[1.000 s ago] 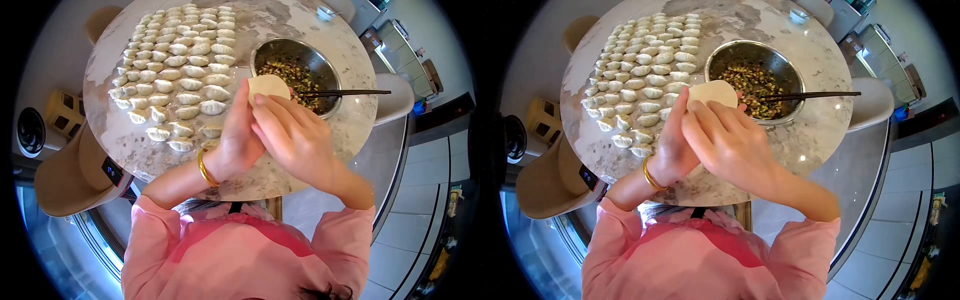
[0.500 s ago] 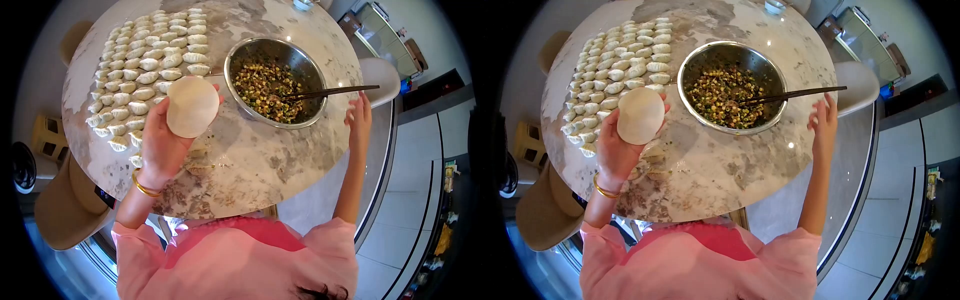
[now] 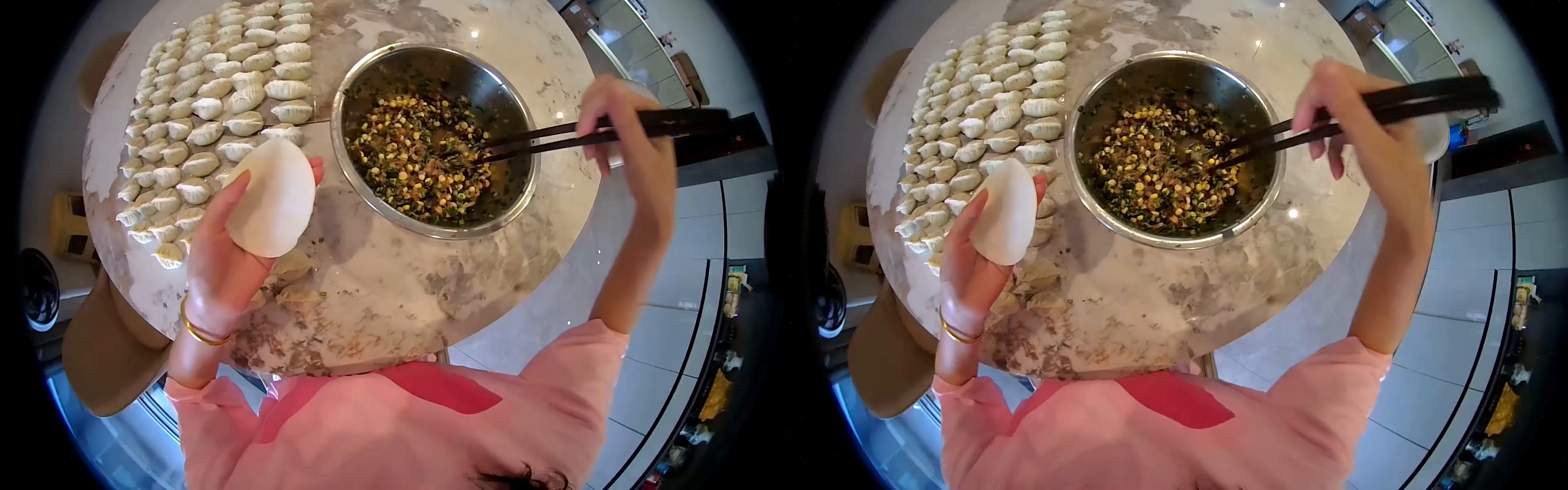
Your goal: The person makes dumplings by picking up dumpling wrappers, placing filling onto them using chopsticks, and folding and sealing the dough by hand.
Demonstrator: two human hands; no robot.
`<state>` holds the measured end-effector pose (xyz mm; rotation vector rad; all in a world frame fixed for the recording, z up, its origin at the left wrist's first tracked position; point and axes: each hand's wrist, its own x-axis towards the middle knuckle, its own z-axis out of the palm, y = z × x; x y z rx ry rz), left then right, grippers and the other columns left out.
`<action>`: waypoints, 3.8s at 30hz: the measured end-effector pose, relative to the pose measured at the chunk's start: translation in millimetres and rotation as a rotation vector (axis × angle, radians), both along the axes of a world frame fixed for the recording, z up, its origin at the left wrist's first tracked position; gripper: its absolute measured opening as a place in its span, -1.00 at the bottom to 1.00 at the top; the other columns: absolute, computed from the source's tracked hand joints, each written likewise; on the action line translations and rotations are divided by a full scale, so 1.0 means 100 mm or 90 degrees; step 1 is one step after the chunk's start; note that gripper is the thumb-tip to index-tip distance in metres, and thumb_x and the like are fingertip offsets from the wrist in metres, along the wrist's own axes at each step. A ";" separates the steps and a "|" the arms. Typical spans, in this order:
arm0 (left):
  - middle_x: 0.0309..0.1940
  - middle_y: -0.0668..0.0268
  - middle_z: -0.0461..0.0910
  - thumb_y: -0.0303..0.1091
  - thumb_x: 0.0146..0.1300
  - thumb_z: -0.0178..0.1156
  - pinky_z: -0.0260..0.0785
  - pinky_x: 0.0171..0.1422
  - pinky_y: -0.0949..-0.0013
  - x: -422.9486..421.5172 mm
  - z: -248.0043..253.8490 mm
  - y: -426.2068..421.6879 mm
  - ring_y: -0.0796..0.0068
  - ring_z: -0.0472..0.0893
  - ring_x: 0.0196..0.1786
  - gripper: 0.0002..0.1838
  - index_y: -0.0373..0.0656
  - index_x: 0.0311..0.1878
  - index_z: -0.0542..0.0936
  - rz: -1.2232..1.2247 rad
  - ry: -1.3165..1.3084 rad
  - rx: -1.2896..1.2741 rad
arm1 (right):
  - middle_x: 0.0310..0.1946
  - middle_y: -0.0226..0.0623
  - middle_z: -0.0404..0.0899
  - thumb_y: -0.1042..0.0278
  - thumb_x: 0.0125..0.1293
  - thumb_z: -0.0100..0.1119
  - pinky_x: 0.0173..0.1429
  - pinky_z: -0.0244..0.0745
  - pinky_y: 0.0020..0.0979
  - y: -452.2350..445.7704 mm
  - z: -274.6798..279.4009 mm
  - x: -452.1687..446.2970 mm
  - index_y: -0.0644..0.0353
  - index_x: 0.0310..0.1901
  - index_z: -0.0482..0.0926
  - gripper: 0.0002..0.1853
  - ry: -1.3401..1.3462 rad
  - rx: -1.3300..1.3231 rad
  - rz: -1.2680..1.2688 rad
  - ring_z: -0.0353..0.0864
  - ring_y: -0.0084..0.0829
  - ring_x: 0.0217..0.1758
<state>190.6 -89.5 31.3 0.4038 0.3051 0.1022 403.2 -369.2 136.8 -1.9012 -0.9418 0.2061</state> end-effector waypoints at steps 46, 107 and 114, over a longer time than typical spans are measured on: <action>0.24 -0.22 0.29 -0.10 0.43 -0.09 0.23 0.39 0.11 0.28 -0.06 0.14 -0.07 0.43 0.21 -0.53 -0.39 0.10 0.39 -0.081 0.030 -0.070 | -0.67 -0.16 0.52 0.25 0.41 -0.01 -0.66 0.41 -0.54 -0.27 -0.23 -0.18 0.41 -0.51 0.54 -0.59 0.086 -0.017 -0.184 0.53 -0.43 -0.74; 0.20 -0.10 0.37 -0.06 0.44 -0.14 0.26 0.36 0.09 0.27 0.00 0.14 0.02 0.44 0.21 -0.47 -0.35 0.23 0.26 -0.098 0.042 -0.007 | -0.57 -0.12 0.58 0.17 0.44 -0.05 -0.51 0.54 -0.54 0.19 -0.97 0.17 0.38 -0.41 0.55 -0.59 0.264 0.222 -0.137 0.63 -0.39 -0.59; 0.18 -0.03 0.40 -0.07 0.45 -0.16 0.26 0.36 0.10 0.25 -0.04 0.14 0.07 0.45 0.21 -0.49 -0.34 0.22 0.29 -0.101 0.033 -0.014 | -0.61 -0.16 0.57 0.17 0.44 -0.05 -0.56 0.50 -0.56 0.14 -0.99 0.13 0.35 -0.41 0.55 -0.60 0.310 0.272 -0.157 0.60 -0.40 -0.64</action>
